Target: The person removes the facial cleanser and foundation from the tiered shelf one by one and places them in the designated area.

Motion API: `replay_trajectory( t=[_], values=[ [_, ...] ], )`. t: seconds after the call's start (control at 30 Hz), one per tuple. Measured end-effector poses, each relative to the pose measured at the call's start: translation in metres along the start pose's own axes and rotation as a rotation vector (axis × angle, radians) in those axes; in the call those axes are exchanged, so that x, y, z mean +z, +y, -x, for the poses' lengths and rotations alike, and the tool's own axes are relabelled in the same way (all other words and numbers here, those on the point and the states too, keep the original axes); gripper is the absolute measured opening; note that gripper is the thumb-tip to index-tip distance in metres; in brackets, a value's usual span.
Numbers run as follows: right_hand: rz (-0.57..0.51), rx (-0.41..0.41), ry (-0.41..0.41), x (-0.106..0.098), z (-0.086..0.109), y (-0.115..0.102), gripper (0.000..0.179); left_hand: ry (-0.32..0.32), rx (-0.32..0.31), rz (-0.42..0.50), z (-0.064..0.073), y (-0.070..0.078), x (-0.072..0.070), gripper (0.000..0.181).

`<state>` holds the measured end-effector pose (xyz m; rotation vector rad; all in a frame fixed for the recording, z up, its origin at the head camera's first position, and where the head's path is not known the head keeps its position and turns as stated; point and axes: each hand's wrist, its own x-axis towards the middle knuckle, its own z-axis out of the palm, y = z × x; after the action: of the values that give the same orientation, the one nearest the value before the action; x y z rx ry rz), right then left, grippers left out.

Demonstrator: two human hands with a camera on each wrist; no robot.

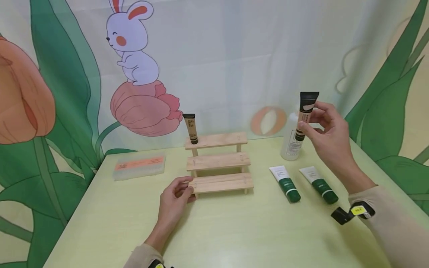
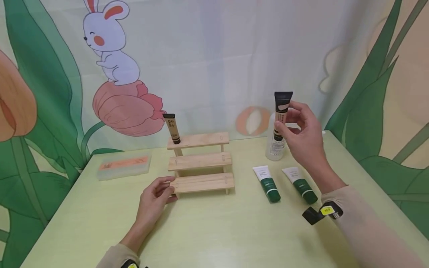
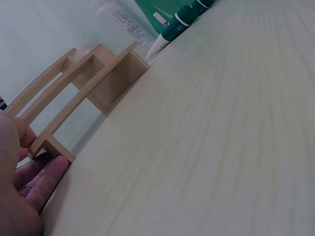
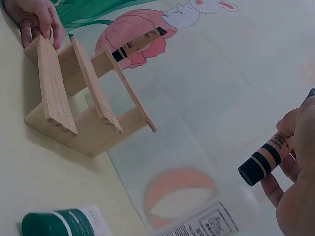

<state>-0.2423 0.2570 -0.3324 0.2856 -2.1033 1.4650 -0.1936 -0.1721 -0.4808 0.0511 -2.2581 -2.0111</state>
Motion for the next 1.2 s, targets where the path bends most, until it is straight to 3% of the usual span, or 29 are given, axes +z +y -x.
replay_trajectory(
  t=[0.27,0.5,0.83,1.03,1.1,1.2],
  values=[
    [0.039,0.030,0.094,-0.036,0.016,0.004,0.057,0.002,-0.003,0.002,0.000,0.000,0.000,0.027],
    [-0.033,0.033,0.134,-0.056,0.030,0.009,0.049,-0.004,0.017,0.011,0.001,0.000,0.000,0.027],
    [0.000,0.099,0.171,-0.073,0.078,0.028,0.042,-0.009,0.028,0.014,0.000,-0.001,0.000,0.028],
    [-0.193,0.139,0.130,-0.082,0.108,0.043,0.042,-0.010,0.024,0.010,0.000,0.000,0.000,0.028],
    [-0.181,0.148,0.090,-0.085,0.115,0.048,0.044,-0.008,0.019,0.007,0.000,0.000,0.000,0.028],
    [-0.078,0.160,0.042,-0.089,0.125,0.053,0.044,-0.003,0.013,0.008,0.000,0.000,0.000,0.028]
  ],
)
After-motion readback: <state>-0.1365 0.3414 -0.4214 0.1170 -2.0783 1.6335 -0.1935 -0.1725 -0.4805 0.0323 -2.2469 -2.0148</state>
